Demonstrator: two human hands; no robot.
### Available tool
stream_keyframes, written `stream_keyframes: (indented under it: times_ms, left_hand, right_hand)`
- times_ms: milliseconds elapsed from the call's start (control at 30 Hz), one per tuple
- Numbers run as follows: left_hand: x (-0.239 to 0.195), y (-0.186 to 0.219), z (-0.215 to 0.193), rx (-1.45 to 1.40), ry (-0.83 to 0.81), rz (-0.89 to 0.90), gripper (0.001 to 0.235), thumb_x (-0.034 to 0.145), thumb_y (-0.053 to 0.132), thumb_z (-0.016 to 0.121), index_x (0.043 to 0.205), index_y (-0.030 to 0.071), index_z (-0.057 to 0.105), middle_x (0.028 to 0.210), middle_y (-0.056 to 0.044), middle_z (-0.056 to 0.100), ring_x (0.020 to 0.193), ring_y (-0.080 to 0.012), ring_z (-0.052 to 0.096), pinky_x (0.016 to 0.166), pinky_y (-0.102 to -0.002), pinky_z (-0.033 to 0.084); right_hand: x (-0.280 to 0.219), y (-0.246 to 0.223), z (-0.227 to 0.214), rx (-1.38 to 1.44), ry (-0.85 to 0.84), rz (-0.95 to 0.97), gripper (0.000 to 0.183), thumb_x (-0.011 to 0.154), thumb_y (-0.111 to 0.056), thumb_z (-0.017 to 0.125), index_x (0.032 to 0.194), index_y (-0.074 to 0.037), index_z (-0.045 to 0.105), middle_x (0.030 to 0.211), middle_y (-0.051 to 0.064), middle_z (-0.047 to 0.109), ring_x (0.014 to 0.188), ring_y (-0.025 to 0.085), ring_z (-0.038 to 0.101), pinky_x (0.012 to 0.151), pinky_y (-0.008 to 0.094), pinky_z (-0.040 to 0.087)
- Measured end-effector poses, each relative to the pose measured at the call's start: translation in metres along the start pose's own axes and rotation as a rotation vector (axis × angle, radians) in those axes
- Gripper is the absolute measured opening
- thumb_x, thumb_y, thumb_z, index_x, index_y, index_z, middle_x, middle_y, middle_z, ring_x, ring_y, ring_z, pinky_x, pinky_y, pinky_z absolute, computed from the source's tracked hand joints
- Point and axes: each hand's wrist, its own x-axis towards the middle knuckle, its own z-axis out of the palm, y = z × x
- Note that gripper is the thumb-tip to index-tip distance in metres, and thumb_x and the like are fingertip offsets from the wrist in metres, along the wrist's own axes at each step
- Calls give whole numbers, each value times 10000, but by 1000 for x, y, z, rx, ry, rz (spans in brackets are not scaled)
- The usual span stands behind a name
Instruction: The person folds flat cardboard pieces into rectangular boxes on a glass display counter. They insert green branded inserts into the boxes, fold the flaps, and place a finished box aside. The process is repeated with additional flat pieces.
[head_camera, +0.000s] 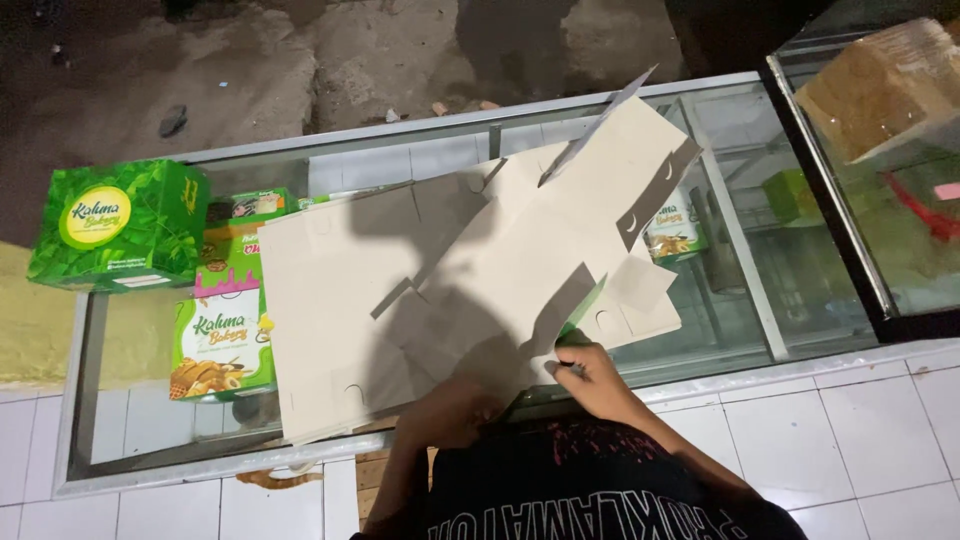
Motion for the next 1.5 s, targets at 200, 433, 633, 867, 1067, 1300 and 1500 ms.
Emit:
stream_keyframes:
  times_ms: [200,433,633,867,1067,1300,1500]
  left_hand:
    - [3,53,-42,-171,191,247,244,779,75,769,1016,59,712,1043,-157,712,970,-331,652,856,-435,511]
    - [-5,61,-46,-181,320,373,295,814,118,786,1097,74,715,1211,-162,688,1169,-337,601,1003,-457,464]
    - [-6,51,-39,-289,221,-248,262,870,249,760,1055,72,702,859,-124,717,774,-281,690,738,-397,530]
    - [-7,106,-92,-289,489,436,441,732,89,676,1150,-29,596,1066,-236,612,1006,-348,583,877,-419,488]
    - [-16,5,-27,-521,3,-80,381,807,154,738,1157,24,662,1001,-100,725,925,-195,674,806,-354,544]
    - [-15,4,-26,-450,17,-144,411,750,212,747,1104,11,691,981,-121,726,897,-194,665,766,-346,537]
    - [-15,10,-30,-353,-1,-329,470,787,276,740,1197,56,682,1106,-121,708,992,-223,662,836,-384,516]
  right_hand:
    - [-5,3,-28,315,85,-118,187,879,-29,617,980,22,766,718,38,693,675,96,585,608,289,470]
    - [4,65,-9,99,191,-822,158,842,2,601,967,-43,686,1002,112,732,929,235,707,877,355,559]
    - [18,125,31,1045,219,-267,45,958,41,573,992,12,580,965,156,638,881,272,644,1022,584,543]
    - [6,90,-35,626,-27,242,604,891,-308,596,1411,-7,538,1375,147,612,1270,277,537,1087,505,385]
    - [82,5,-111,1907,-91,-31,905,999,-788,349,1478,-43,537,1501,193,563,1392,407,518,1185,627,342]
    - [146,-35,-139,1246,74,111,731,791,-399,686,1424,-78,509,1321,154,636,1210,328,630,1033,499,501]
    - [162,-70,-134,783,302,-46,835,744,71,757,1513,-32,448,1255,102,668,1136,249,669,977,371,558]
